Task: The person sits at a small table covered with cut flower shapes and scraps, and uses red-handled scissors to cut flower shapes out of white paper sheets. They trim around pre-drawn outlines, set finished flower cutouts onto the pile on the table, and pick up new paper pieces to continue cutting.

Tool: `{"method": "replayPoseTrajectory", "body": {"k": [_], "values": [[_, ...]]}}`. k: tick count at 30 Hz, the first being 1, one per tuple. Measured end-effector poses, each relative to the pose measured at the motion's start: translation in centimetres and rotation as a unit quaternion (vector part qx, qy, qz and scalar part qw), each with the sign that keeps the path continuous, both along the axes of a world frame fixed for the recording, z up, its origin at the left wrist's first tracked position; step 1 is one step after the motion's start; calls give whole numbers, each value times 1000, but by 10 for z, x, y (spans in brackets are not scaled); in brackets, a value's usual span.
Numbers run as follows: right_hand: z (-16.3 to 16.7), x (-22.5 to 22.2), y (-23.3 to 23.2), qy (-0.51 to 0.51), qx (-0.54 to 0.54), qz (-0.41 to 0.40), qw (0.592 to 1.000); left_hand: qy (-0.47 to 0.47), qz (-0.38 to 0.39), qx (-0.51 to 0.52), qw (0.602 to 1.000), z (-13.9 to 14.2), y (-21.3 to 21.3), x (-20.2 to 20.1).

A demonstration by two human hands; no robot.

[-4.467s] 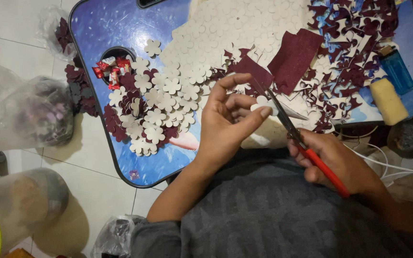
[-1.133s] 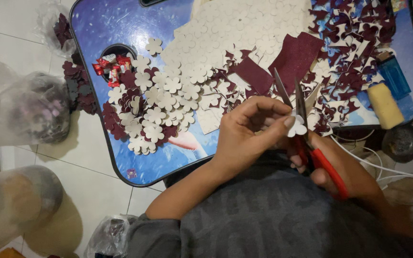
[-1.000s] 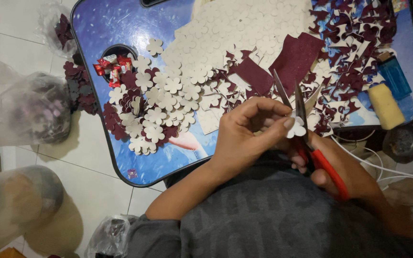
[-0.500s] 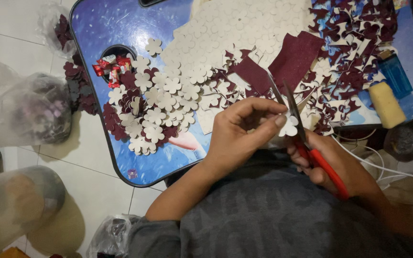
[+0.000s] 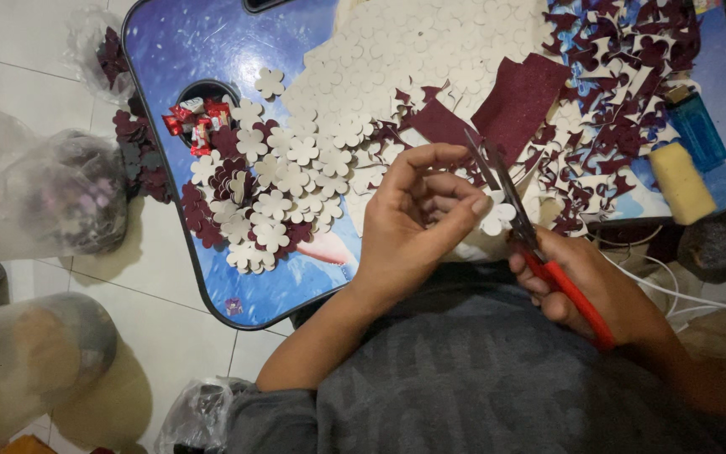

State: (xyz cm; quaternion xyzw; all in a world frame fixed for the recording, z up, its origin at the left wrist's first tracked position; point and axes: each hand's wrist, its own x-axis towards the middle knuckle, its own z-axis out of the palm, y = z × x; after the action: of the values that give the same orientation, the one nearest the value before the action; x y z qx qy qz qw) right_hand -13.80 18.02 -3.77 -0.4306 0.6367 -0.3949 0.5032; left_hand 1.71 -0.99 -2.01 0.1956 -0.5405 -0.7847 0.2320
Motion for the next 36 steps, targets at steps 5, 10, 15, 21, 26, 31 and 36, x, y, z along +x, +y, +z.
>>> {"method": "replayPoseTrajectory", "body": {"k": [5, 10, 15, 21, 26, 31, 36], "values": [[5, 0, -4, 12, -6, 12, 1000, -15, 10, -33, 999, 1, -3, 1], [7, 2, -8, 20, 12, 9, 1000, 7, 17, -33, 999, 1, -4, 1], [9, 3, -8, 49, 36, 15, 998, 7, 23, -39, 999, 4, -7, 3], [11, 2, -10, 47, 39, 17, 998, -1, 33, -37, 999, 6, -8, 1], [11, 2, -9, 20, 9, 6, 1000, -9, 42, -47, 998, 7, -8, 2], [4, 1, -7, 41, 101, -11, 994, -18, 47, -53, 997, 6, -10, 2], [-3, 1, -1, -80, 56, -82, 992, -27, 50, -22, 998, 3, -13, 2]]}}
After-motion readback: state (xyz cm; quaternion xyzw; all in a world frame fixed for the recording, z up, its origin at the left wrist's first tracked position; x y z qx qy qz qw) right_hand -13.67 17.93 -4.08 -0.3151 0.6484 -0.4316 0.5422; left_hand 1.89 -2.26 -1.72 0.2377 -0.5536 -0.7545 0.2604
